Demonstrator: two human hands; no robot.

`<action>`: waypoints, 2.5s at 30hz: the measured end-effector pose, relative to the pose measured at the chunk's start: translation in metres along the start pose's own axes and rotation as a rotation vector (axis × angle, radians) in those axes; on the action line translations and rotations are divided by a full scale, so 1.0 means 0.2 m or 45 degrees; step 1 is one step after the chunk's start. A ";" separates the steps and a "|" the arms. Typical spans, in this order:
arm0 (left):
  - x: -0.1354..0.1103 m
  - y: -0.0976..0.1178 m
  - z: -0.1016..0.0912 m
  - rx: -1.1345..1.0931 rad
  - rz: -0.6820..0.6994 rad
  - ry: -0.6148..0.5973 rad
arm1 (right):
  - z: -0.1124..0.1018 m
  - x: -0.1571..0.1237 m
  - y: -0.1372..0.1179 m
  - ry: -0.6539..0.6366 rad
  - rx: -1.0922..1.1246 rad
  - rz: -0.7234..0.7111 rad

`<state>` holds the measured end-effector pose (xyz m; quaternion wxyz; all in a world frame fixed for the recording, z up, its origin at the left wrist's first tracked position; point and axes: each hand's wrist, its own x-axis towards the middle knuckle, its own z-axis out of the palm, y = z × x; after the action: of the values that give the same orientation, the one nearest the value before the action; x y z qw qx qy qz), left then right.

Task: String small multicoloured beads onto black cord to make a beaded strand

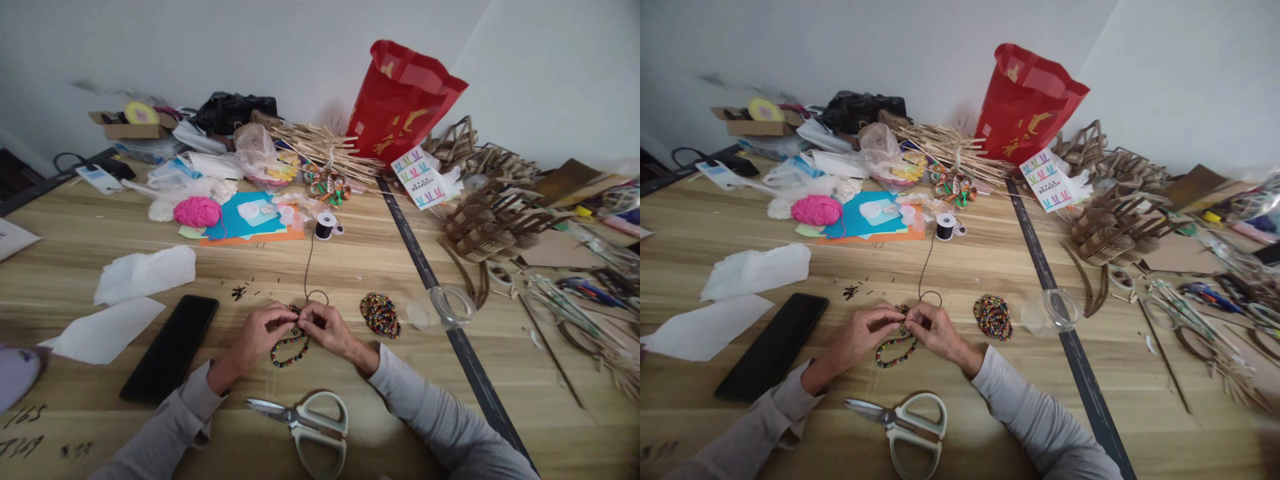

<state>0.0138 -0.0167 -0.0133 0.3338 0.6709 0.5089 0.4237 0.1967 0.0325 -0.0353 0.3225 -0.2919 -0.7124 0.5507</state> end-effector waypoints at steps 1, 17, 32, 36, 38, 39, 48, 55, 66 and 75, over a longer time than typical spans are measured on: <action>0.00 0.00 0.00 0.003 0.001 0.003 | 0.00 0.00 0.00 -0.001 -0.009 0.001; -0.01 0.03 0.00 0.116 0.014 -0.036 | 0.00 0.00 0.01 -0.021 -0.060 0.000; 0.00 0.05 0.00 0.269 -0.008 -0.039 | -0.02 0.01 -0.03 -0.055 -0.144 -0.112; -0.01 0.03 -0.01 0.231 -0.068 -0.025 | -0.02 0.01 -0.04 -0.038 -0.050 -0.090; -0.02 0.02 -0.02 0.167 -0.123 0.010 | -0.02 0.01 -0.03 -0.027 0.003 -0.066; -0.02 0.02 -0.03 0.130 -0.150 0.030 | -0.02 0.01 -0.03 -0.026 0.024 -0.055; 0.01 0.03 -0.05 -0.086 -0.347 0.035 | -0.02 0.01 -0.04 -0.042 0.116 -0.030; 0.01 0.01 -0.04 -0.114 -0.391 0.013 | -0.02 0.02 -0.02 -0.016 0.093 -0.054; 0.02 0.03 -0.05 -0.052 -0.384 -0.008 | -0.02 0.02 -0.04 -0.002 0.121 -0.041; 0.01 0.01 -0.04 -0.074 -0.375 0.000 | -0.02 0.02 -0.04 -0.009 0.093 -0.064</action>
<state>0.0077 -0.0150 -0.0079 0.4116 0.5790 0.5894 0.3846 0.1968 0.0357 -0.0269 0.3441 -0.2600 -0.7001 0.5691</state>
